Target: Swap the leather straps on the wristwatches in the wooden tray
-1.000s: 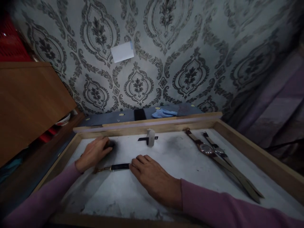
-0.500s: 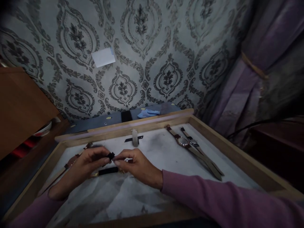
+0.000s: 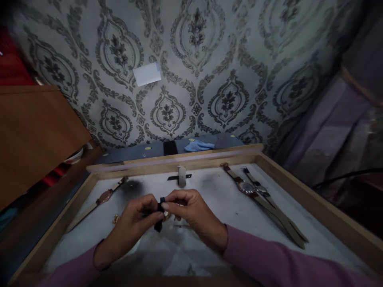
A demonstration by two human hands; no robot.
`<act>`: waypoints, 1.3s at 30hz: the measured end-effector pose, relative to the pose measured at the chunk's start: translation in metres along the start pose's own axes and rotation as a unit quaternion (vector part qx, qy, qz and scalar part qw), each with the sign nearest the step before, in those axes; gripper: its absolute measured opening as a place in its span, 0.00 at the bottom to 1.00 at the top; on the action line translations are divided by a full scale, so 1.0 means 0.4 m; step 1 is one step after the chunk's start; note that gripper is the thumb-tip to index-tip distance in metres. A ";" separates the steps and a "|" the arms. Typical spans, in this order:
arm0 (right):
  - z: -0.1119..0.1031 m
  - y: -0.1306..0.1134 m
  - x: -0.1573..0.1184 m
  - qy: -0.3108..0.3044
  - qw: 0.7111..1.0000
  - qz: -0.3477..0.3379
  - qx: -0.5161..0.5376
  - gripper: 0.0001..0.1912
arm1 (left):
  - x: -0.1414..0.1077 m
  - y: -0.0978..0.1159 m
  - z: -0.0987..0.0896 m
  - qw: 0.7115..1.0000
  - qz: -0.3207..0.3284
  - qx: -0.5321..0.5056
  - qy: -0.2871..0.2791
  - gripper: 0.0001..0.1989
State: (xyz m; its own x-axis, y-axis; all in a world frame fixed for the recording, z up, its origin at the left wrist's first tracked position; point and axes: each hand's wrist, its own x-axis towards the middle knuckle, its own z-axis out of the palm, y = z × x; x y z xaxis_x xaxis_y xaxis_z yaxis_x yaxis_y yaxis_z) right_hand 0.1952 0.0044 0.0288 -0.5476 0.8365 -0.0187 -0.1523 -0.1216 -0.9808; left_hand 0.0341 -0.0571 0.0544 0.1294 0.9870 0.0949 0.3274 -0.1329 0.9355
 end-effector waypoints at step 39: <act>-0.077 -0.002 0.022 -0.120 0.958 0.191 -0.178 0.08 | 0.069 -0.100 -0.033 0.913 0.064 0.365 -0.173 0.05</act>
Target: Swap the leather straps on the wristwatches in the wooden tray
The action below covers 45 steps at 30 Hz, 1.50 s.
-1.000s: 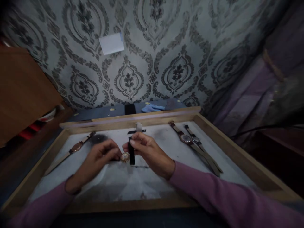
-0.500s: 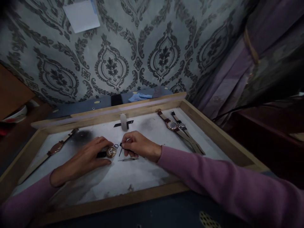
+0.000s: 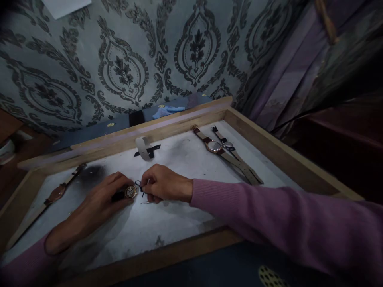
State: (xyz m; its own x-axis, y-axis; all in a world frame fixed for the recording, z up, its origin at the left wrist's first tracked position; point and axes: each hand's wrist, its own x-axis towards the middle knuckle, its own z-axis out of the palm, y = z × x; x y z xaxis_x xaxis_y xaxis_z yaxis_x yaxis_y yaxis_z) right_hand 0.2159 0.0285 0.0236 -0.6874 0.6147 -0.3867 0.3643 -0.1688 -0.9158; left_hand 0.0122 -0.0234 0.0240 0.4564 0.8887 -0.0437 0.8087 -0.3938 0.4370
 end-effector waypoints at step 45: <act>0.013 -0.014 0.030 0.000 0.981 -0.076 -0.181 0.07 | -0.027 -0.061 -0.043 0.998 -0.017 -0.050 -0.029 0.06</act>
State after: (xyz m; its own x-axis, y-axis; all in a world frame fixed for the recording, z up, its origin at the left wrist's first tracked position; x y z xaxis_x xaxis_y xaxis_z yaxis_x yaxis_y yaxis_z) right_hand 0.2024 0.0328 0.0236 -0.7518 0.6109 -0.2481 0.4558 0.2096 -0.8651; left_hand -0.0189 -0.0193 0.0292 0.4520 0.8852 -0.1102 0.7842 -0.3355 0.5221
